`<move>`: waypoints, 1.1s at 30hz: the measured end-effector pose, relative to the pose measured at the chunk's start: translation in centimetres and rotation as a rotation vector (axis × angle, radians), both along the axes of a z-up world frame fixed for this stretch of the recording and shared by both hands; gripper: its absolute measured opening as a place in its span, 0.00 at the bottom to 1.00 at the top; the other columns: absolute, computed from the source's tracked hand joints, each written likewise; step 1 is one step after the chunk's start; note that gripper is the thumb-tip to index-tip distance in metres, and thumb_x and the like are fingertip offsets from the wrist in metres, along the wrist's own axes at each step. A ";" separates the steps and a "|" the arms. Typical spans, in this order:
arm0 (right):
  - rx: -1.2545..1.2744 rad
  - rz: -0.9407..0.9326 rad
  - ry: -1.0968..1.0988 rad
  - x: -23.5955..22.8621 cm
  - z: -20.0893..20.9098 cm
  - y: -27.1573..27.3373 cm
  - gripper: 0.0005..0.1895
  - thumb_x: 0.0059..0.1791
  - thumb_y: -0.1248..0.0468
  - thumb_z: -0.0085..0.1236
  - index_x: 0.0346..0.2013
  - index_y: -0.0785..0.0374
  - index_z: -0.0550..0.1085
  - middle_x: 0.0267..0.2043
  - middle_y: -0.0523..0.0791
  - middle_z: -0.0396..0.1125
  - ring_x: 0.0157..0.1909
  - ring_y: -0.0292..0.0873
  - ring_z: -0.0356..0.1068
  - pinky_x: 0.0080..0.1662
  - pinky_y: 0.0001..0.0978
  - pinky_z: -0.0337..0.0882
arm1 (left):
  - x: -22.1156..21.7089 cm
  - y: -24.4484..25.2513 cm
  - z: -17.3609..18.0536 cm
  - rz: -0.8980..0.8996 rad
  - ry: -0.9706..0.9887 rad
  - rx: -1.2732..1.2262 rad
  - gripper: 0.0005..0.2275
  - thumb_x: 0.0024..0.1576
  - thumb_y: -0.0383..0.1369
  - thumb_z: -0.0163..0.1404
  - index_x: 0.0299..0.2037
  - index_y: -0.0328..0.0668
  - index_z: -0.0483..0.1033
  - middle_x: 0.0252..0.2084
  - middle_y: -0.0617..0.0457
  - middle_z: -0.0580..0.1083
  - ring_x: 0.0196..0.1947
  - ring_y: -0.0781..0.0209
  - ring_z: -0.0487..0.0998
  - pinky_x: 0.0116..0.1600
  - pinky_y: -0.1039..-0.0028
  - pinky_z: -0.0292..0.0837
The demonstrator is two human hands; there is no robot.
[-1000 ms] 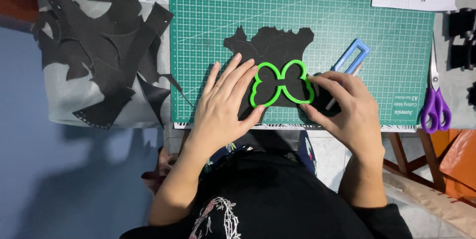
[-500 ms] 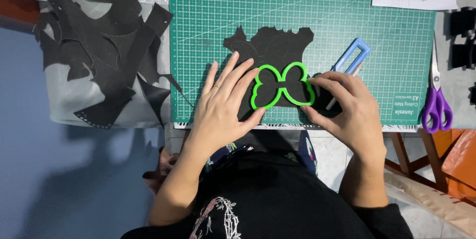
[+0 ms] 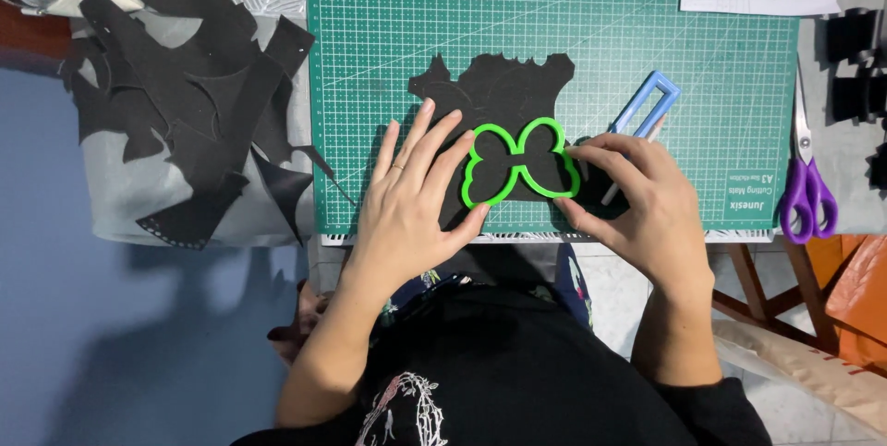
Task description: Tracing a butterfly template onto a sheet of black material using a silver pen.
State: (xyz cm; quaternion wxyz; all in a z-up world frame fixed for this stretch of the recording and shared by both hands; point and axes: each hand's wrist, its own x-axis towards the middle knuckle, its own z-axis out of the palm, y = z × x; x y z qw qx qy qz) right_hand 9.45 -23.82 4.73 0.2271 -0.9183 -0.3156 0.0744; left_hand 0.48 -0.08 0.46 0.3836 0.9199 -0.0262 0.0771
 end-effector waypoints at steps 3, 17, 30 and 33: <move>0.003 0.004 -0.007 -0.1 0.1 0.1 0.27 0.39 0.60 0.74 0.50 0.66 0.79 0.53 0.50 0.70 0.49 0.49 0.70 0.50 0.39 0.71 | -0.1 0.0 -0.2 -0.001 0.010 0.005 0.29 0.50 0.39 0.61 0.61 0.33 0.71 0.70 0.41 0.63 0.75 0.41 0.56 0.77 0.45 0.45; 0.003 0.006 -0.027 0.1 0.0 -0.1 0.25 0.40 0.60 0.73 0.50 0.66 0.80 0.53 0.50 0.71 0.47 0.48 0.69 0.47 0.37 0.71 | 0.3 -0.2 -0.4 -0.004 0.044 0.025 0.28 0.53 0.41 0.61 0.61 0.35 0.70 0.72 0.40 0.58 0.76 0.36 0.52 0.77 0.42 0.44; 0.051 0.020 -0.063 0.5 0.1 -1.5 0.34 0.41 0.57 0.74 0.58 0.70 0.76 0.54 0.54 0.71 0.50 0.50 0.71 0.53 0.41 0.72 | 0.4 -0.2 -0.2 0.005 0.037 0.048 0.29 0.52 0.43 0.63 0.60 0.35 0.71 0.72 0.37 0.57 0.76 0.34 0.51 0.76 0.40 0.47; 0.080 0.012 -0.102 1.0 0.1 -1.4 0.29 0.43 0.62 0.74 0.56 0.71 0.78 0.52 0.54 0.71 0.48 0.50 0.69 0.50 0.40 0.70 | 0.5 -0.2 -0.2 0.007 0.042 0.048 0.29 0.52 0.43 0.63 0.60 0.36 0.71 0.72 0.38 0.57 0.76 0.35 0.51 0.76 0.41 0.47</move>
